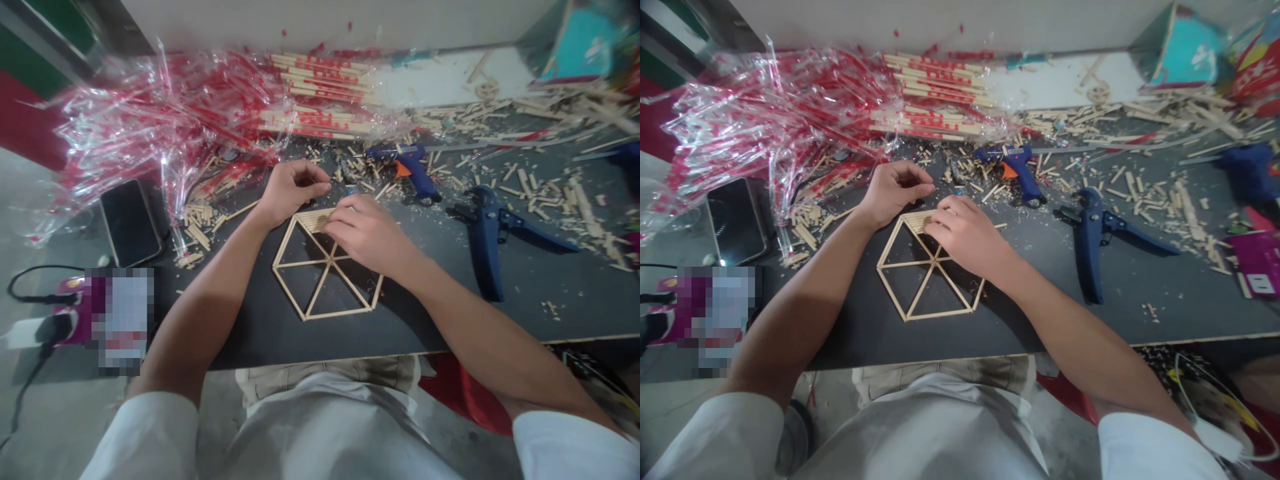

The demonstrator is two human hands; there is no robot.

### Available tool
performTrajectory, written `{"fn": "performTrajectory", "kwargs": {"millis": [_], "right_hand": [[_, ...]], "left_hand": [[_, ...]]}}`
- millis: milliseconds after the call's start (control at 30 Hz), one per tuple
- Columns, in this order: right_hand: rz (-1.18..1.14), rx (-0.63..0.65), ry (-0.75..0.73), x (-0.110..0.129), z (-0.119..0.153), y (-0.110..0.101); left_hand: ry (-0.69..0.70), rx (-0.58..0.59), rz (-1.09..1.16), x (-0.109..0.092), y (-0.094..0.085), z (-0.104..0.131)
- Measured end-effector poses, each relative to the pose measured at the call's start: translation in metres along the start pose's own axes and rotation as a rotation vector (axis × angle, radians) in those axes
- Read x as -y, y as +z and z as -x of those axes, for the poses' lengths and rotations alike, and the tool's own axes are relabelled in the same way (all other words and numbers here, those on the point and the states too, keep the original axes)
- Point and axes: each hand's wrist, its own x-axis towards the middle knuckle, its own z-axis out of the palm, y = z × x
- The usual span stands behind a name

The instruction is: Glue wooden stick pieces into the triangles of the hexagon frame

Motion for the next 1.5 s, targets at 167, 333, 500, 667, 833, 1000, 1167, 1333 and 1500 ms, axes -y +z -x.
{"fn": "performTrajectory", "kwargs": {"millis": [167, 333, 500, 667, 833, 1000, 1167, 1333, 1500], "right_hand": [[-0.023, 0.002, 0.019, 0.0003, 0.0003, 0.0012], [0.012, -0.018, 0.013, 0.0023, -0.0002, 0.0025], [0.042, -0.033, -0.008, 0.0022, 0.0001, 0.0036], [0.033, -0.03, -0.003, 0.0024, 0.0008, 0.0029], [0.003, -0.021, 0.012, 0.0029, 0.0, 0.0026], [0.025, -0.047, -0.01, 0.0018, 0.0006, 0.0049], [0.004, -0.05, -0.004, 0.0011, 0.0015, 0.0052], [-0.026, -0.063, 0.011, 0.0009, 0.0016, 0.0055], [-0.048, -0.084, 0.029, 0.0, 0.0019, 0.0078]], "left_hand": [[-0.011, 0.003, -0.002, 0.0003, -0.0003, -0.0001], [-0.024, 0.005, -0.003, 0.0017, 0.0, -0.0005], [-0.012, -0.003, -0.007, 0.0023, 0.0001, -0.0005], [-0.007, 0.003, -0.002, 0.0035, 0.0, -0.001], [0.003, -0.006, -0.008, 0.0022, 0.0004, -0.0003], [0.022, -0.004, -0.027, 0.0015, 0.0005, 0.0], [0.014, -0.006, -0.041, 0.0034, 0.0, -0.0009], [0.007, 0.001, -0.032, 0.0039, 0.0002, -0.0005], [0.006, 0.001, -0.04, 0.002, 0.0006, 0.0]]}}
